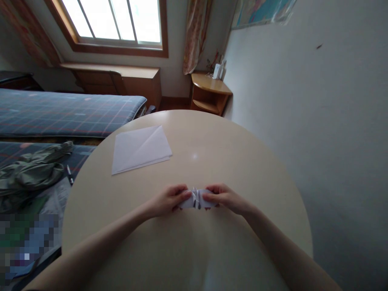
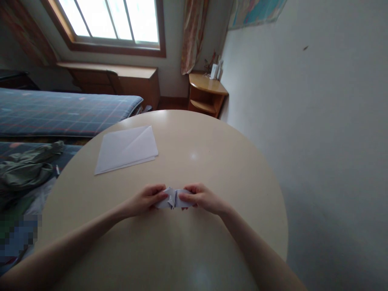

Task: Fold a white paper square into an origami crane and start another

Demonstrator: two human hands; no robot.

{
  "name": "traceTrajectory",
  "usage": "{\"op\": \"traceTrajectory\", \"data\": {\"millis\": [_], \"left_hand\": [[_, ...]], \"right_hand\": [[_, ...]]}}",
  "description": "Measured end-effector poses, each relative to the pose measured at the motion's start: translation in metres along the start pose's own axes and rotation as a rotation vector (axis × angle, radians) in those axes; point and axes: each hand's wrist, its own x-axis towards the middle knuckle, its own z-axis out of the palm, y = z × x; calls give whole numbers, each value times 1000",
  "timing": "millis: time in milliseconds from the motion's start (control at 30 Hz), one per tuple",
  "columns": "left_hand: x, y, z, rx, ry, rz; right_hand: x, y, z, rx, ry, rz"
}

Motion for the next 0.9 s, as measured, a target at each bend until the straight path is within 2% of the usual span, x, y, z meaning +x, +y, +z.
{"op": "traceTrajectory", "data": {"millis": [200,567,767,900], "left_hand": [[2,1,-8,79,16,57],[-2,14,-17,109,-32,19],[-3,14,-16,29,-71,-23],[-4,15,-15,-83,-74,-107]], "right_hand": [[2,8,-9,39,-10,23],[-2,-1,-18,-31,-61,-3],[-1,2,-20,1,-83,28],[1,4,-21,71,-7,68]]}}
